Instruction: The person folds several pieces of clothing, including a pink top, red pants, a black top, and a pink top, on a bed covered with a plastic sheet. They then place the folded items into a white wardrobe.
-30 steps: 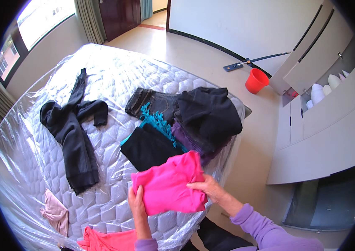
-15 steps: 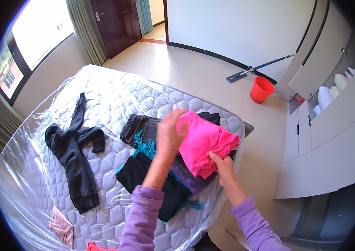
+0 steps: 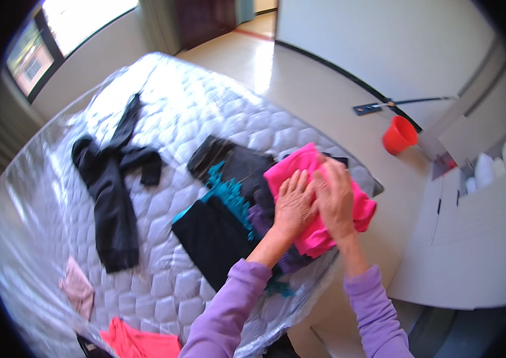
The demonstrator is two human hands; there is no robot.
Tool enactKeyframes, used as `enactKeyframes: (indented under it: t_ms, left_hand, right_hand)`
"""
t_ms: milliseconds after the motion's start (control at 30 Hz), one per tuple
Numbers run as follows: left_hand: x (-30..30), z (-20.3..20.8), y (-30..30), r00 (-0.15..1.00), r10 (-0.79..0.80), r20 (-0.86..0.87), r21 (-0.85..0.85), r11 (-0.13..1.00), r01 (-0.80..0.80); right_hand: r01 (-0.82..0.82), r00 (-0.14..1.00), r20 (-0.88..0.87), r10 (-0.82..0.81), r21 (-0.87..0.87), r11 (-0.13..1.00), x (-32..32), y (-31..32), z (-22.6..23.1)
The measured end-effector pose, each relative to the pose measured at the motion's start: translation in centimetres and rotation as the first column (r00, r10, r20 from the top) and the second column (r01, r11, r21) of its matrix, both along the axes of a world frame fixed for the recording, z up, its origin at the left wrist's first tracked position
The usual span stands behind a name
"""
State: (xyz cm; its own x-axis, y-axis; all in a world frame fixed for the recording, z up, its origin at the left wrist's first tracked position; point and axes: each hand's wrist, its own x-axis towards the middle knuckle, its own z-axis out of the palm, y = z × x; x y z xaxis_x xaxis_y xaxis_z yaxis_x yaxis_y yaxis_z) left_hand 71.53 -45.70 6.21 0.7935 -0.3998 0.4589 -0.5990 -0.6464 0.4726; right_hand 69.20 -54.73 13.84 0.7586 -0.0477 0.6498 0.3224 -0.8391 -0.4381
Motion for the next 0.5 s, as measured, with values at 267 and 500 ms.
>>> enactKeyframes:
  t_ms: [267, 500]
  left_hand:
    - [-6.1, -5.1, 10.5, 0.863, 0.239, -0.446, -0.305, 0.866, -0.397]
    - [-26.2, -8.3, 30.3, 0.456, 0.252, -0.853, -0.343, 0.388, -0.855]
  right_hand:
    - [0.145, 0.863, -0.292, -0.412, -0.639, 0.756, -1.8, -1.6, -7.7]
    - [-0.007, 0.885, -0.309, -0.35, -0.759, 0.652, 0.4, -3.9, -9.3]
